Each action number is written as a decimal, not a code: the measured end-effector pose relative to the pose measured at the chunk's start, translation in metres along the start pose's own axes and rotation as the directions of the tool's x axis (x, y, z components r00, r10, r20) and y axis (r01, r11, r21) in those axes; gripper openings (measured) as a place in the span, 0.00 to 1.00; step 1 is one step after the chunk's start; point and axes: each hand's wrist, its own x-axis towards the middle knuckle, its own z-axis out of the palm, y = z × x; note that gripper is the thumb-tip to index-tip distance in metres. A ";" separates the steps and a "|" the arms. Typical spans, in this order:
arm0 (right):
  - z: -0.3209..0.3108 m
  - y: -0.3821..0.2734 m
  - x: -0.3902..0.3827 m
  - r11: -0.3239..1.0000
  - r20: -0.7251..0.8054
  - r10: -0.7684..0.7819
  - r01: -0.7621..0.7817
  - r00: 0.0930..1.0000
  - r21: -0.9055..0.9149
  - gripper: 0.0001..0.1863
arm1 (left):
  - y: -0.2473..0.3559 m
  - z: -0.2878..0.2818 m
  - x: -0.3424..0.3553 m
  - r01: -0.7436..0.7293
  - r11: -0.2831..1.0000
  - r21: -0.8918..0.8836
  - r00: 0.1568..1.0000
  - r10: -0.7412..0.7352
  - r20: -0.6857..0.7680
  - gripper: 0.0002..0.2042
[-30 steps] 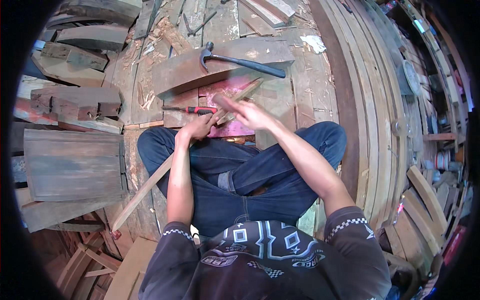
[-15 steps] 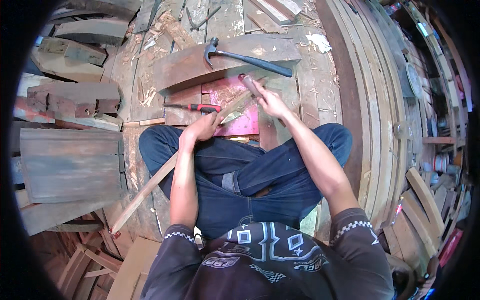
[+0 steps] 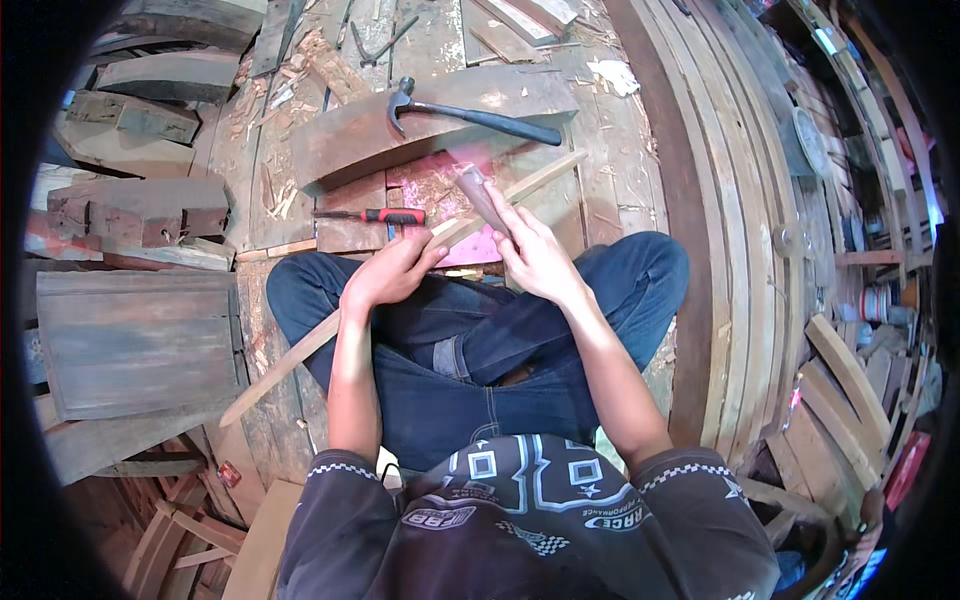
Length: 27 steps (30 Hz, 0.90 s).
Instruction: Manually shaping a wooden handle or rod using a small handheld blade or scraper.
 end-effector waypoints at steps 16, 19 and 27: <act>0.002 0.017 0.040 0.999 -0.006 -0.032 0.031 0.999 -0.028 0.35 | -0.010 -0.014 0.026 -0.006 0.996 0.085 0.998 0.012 -0.067 0.20; 0.005 0.023 0.050 0.993 0.097 0.029 -0.018 0.995 -0.113 0.33 | -0.025 -0.016 0.033 0.079 0.991 0.109 0.992 -0.068 -0.106 0.17; 0.025 0.028 0.045 0.988 0.102 -0.152 0.154 0.983 -0.016 0.34 | -0.034 -0.023 0.001 0.174 0.984 -0.026 0.983 -0.175 -0.062 0.20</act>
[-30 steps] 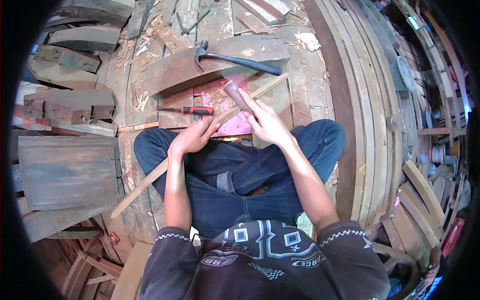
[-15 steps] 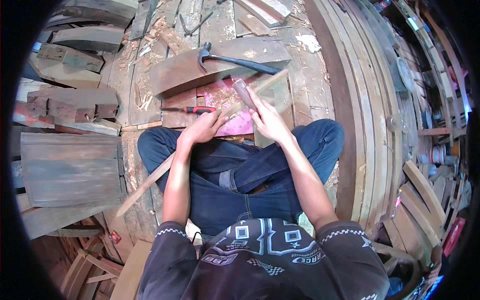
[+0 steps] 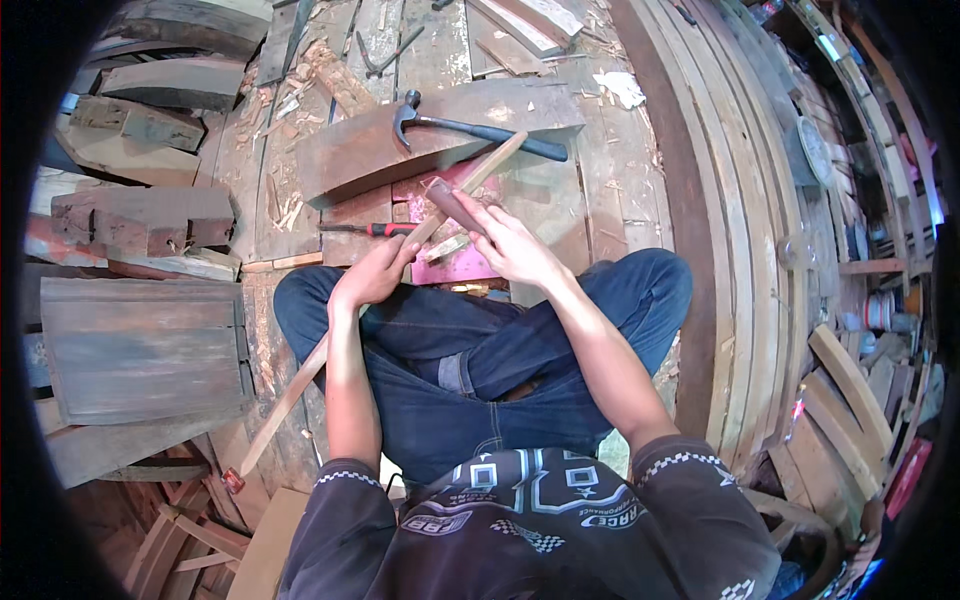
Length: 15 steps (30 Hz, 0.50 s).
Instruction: Manually shaping a wooden handle or rod using a small handheld blade or scraper.
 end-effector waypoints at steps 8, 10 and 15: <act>0.006 0.007 -0.004 0.997 0.066 0.051 -0.047 0.997 -0.061 0.34 | -0.005 -0.015 -0.017 0.256 0.957 -0.140 0.959 -0.233 0.161 0.19; 0.009 0.011 -0.005 0.996 0.053 0.041 -0.037 0.998 -0.080 0.34 | -0.010 -0.015 -0.019 0.203 0.972 -0.119 0.971 -0.184 0.156 0.20; 0.013 0.014 -0.004 0.997 0.037 0.004 -0.001 0.999 -0.072 0.34 | -0.009 -0.004 -0.001 0.113 0.993 -0.023 0.986 -0.110 0.122 0.21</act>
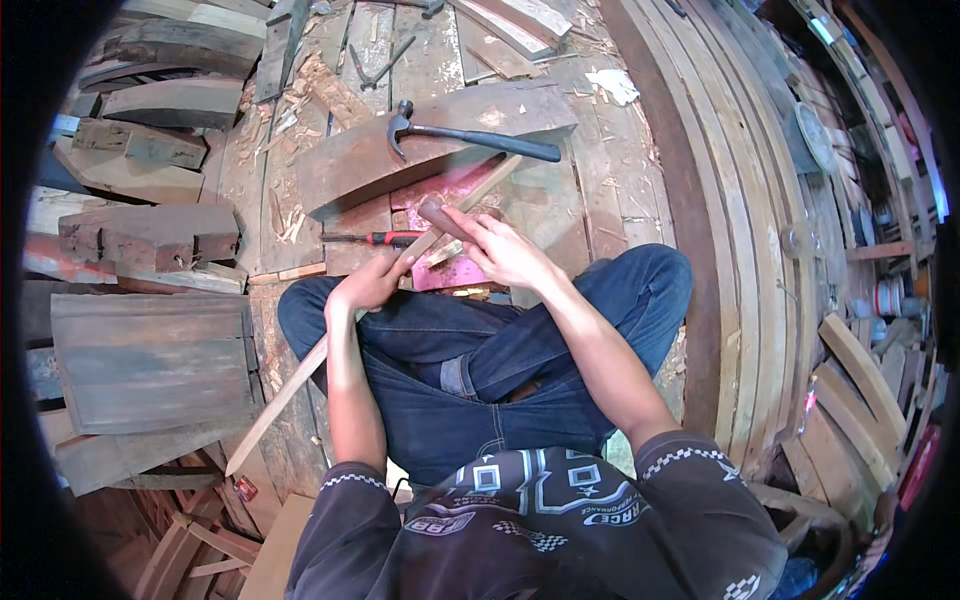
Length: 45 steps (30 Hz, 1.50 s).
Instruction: Manually shaping a wooden handle or rod using a small handheld blade or scraper.
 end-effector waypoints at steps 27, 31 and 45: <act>-0.009 -0.010 0.003 0.997 0.055 0.072 -0.073 0.996 0.010 0.33 | -0.002 0.018 0.051 -0.146 0.972 0.186 0.969 0.178 -0.171 0.22; -0.010 -0.012 0.003 0.992 0.092 0.110 -0.115 0.990 0.049 0.33 | -0.004 0.013 0.044 -0.133 0.965 0.227 0.975 0.168 -0.142 0.21; -0.007 -0.009 0.006 0.994 -0.090 0.039 -0.029 0.995 0.105 0.34 | 0.033 -0.005 0.021 0.012 0.968 0.251 0.967 0.053 -0.249 0.20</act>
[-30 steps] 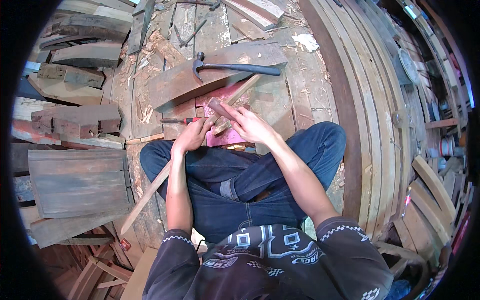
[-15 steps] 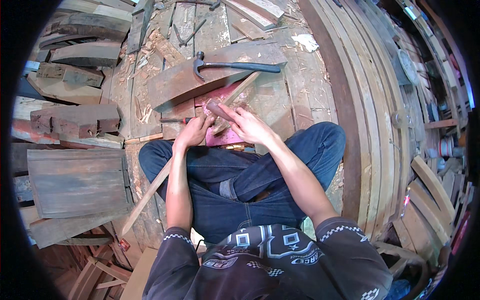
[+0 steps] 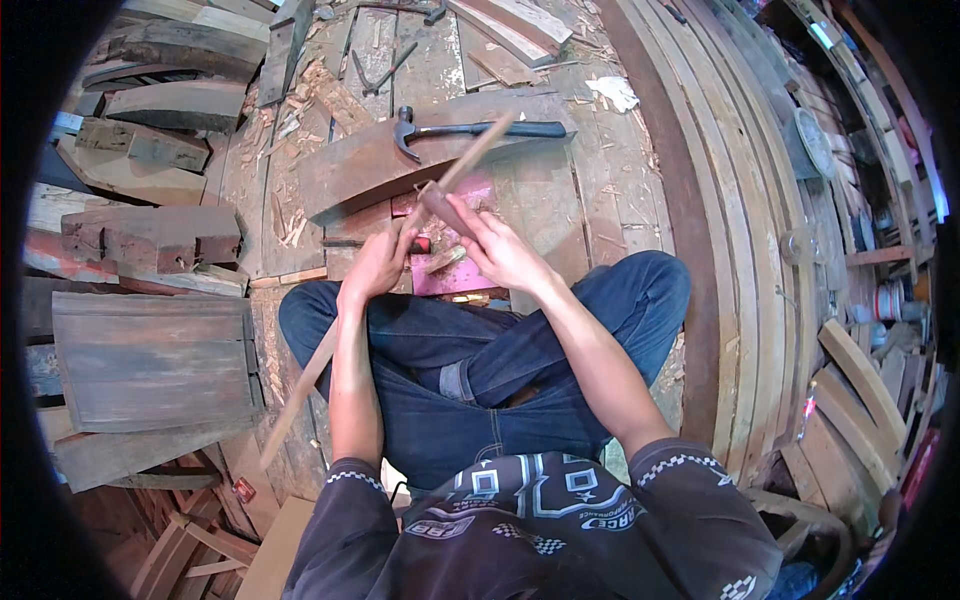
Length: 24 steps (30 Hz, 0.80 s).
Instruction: Manually shaping a wooden handle or rod using a small handheld blade or scraper.
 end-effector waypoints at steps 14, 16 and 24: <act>-0.006 -0.006 -0.002 0.995 0.140 0.038 -0.025 0.989 -0.093 0.33 | -0.029 -0.002 -0.013 0.006 0.993 -0.114 1.000 -0.007 -0.007 0.21; -0.002 -0.002 -0.002 0.995 0.127 0.008 0.004 0.992 -0.096 0.33 | -0.043 0.002 -0.012 -0.022 0.992 -0.121 1.000 0.021 -0.006 0.21; 0.002 -0.001 -0.003 0.995 0.146 0.020 -0.005 0.989 -0.101 0.33 | -0.035 -0.005 -0.016 0.048 0.986 -0.157 0.995 -0.035 0.089 0.21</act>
